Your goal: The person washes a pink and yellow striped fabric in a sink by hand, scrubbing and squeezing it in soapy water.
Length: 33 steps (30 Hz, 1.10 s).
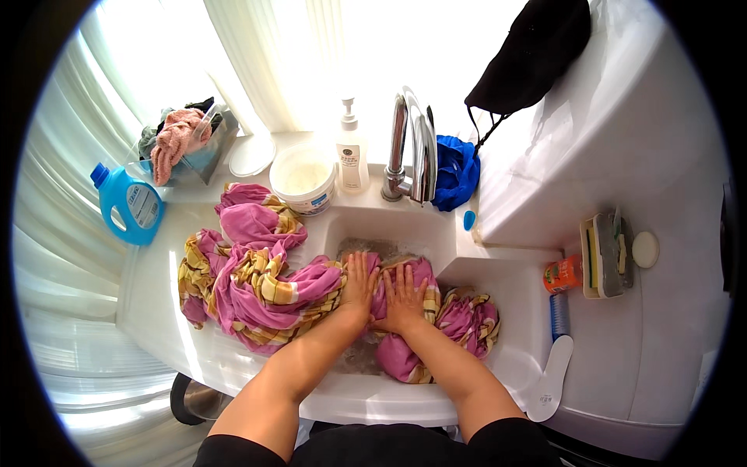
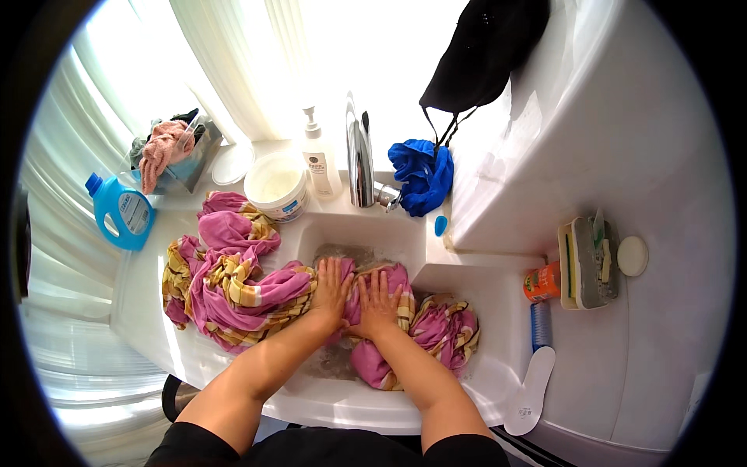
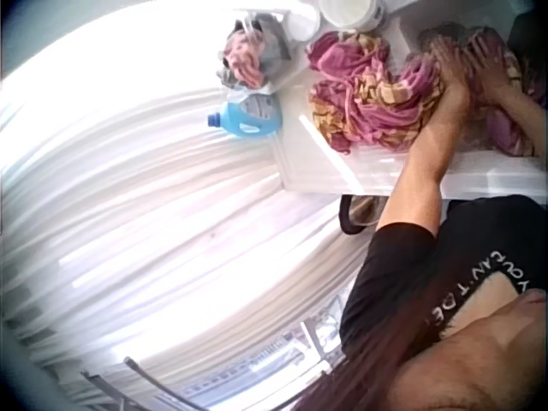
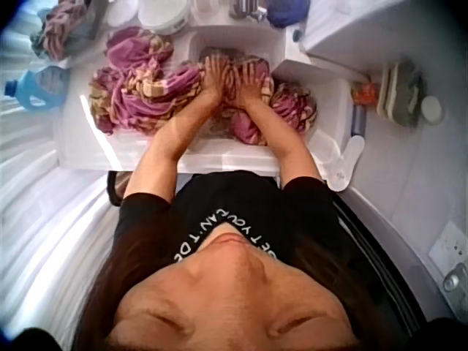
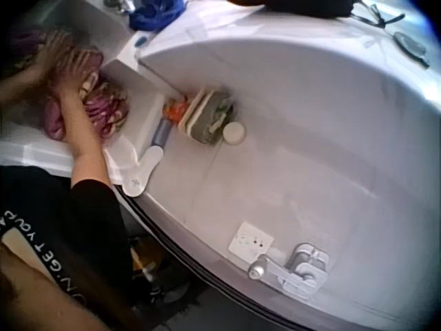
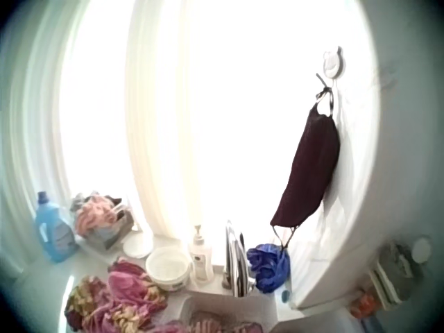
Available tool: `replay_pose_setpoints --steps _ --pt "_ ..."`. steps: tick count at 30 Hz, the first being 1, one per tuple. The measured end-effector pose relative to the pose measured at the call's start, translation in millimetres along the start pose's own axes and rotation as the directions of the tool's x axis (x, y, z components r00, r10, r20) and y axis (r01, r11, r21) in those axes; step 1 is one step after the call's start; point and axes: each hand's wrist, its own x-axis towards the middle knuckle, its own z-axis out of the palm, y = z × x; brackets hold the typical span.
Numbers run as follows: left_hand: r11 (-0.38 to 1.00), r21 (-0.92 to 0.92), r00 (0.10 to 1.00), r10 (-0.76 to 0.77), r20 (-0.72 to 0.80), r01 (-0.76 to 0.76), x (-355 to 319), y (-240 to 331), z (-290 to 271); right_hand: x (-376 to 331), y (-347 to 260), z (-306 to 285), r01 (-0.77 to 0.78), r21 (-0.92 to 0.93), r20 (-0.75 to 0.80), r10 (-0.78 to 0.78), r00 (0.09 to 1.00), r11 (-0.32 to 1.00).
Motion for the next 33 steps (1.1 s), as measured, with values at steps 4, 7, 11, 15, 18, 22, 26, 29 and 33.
replay_pose_setpoints --steps 4,7,11,15,18,22,26,29,33 --pt "0.969 0.243 0.989 -0.084 0.119 0.053 67.8 56.2 72.9 28.3 20.1 39.4 -0.034 -0.081 0.079 0.040 0.996 0.996" --pt "0.984 0.134 0.964 0.079 0.255 -0.116 106.0 72.9 103.9 59.0 39.3 94.7 -0.033 -0.051 0.333 0.048 0.942 0.998" --pt "0.987 -0.084 0.932 0.159 0.326 -0.139 140.5 85.3 151.5 44.9 28.5 32.8 0.048 0.099 0.339 -0.079 0.937 0.994" --pt "0.969 -0.169 0.903 0.231 0.361 -0.180 107.9 37.7 63.4 48.9 37.3 11.6 0.210 -0.097 0.358 -0.163 0.919 0.973" --pt "0.986 -0.054 0.975 0.163 0.152 -0.156 43.6 2.1 5.1 31.1 27.0 51.5 0.108 0.097 -0.304 -0.074 0.950 0.989" --pt "0.986 -0.124 0.983 0.088 -0.162 -0.109 1.1 -34.6 15.7 1.1 31.8 37.1 0.081 0.222 -0.181 -0.040 0.983 0.972" --pt "0.915 -0.350 0.937 0.075 -0.340 -0.200 -31.0 -65.0 7.4 -47.8 45.1 8.4 0.067 0.539 -0.242 0.078 0.967 0.839" --pt "0.848 -0.487 0.913 -0.011 -0.408 -0.208 -47.4 -77.6 4.5 -79.9 57.4 -35.9 0.138 0.649 -0.350 0.132 0.927 0.748" --pt "0.684 -0.678 0.878 -0.115 -0.464 -0.269 -72.4 -89.2 -4.7 -97.6 56.8 -96.2 0.253 0.712 -0.486 0.198 0.851 0.655"
